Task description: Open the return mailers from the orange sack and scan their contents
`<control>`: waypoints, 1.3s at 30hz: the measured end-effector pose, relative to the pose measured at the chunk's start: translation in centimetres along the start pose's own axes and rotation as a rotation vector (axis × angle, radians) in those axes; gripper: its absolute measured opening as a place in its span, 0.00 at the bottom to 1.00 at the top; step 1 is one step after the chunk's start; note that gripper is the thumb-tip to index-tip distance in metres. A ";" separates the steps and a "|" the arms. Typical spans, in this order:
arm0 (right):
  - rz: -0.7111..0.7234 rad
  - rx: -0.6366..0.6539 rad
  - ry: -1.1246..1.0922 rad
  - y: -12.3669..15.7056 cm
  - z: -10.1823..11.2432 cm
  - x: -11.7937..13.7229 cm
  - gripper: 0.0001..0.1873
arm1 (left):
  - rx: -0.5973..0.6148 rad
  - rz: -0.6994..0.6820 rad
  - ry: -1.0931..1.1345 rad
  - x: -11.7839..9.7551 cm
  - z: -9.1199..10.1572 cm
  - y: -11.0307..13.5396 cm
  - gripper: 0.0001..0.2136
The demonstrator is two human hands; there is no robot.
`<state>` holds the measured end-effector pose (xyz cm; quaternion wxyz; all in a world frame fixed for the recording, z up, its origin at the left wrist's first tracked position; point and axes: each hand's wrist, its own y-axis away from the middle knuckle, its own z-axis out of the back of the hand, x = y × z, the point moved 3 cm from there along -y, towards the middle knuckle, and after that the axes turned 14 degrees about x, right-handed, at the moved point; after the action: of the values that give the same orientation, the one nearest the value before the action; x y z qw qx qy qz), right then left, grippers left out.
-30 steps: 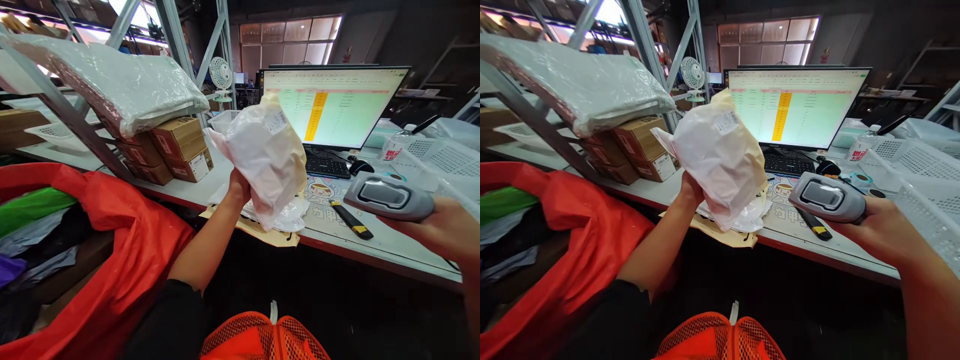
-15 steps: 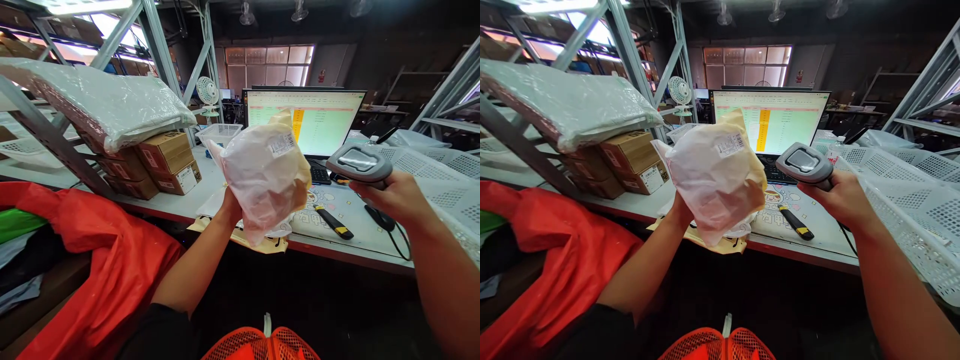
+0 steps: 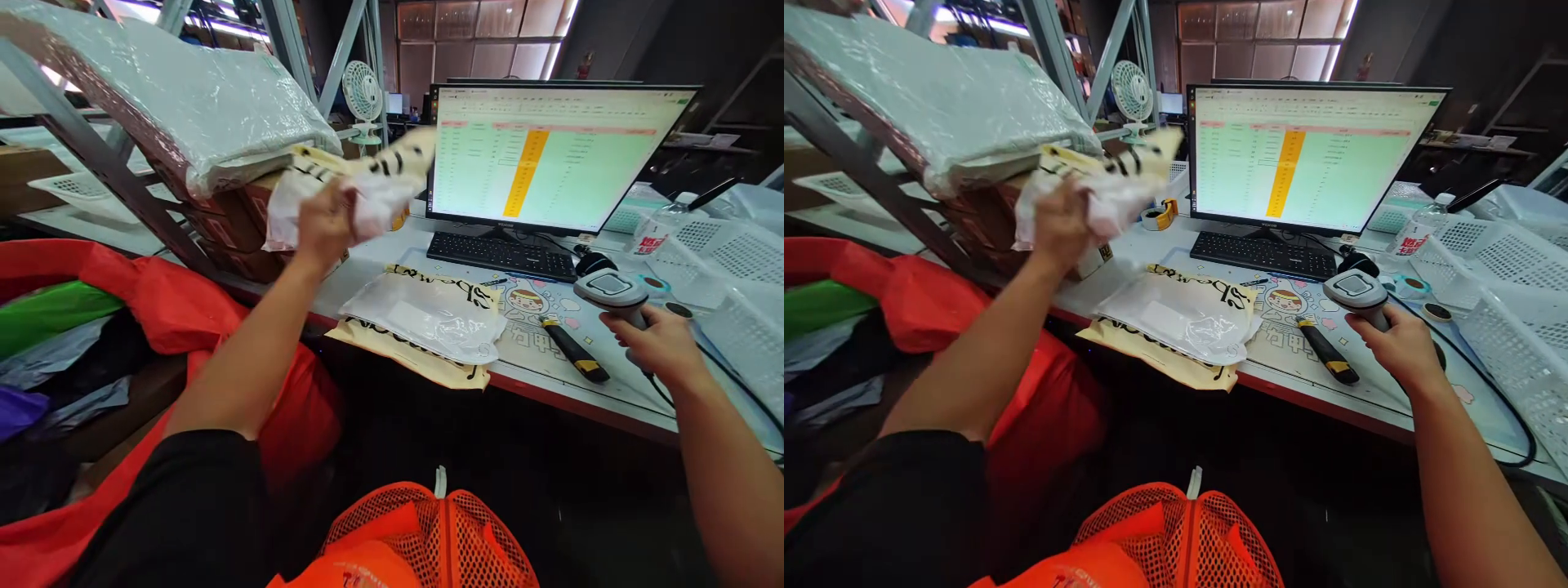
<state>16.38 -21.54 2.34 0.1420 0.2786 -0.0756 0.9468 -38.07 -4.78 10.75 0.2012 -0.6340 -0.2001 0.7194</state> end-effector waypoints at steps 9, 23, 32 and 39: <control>0.046 0.091 0.028 -0.4 -2.2 1.3 0.27 | 0.934 -0.056 -0.744 6.8 -10.7 11.2 0.59; 0.043 0.036 0.057 1.5 -0.2 1.6 0.28 | 0.020 -0.027 -0.371 3.0 -4.1 4.2 0.16; 0.285 -0.247 -0.033 5.3 5.7 6.5 0.28 | -0.053 -0.019 -0.337 -5.3 -2.7 3.6 0.18; 0.657 -0.192 0.102 8.7 8.8 14.0 0.24 | -0.021 -0.119 -0.444 -6.4 -5.3 5.2 0.22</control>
<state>6.87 -28.53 16.80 -0.1415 0.1769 -0.2427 0.9433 -32.25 -12.43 12.70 0.1879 -0.4495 -0.2840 0.8258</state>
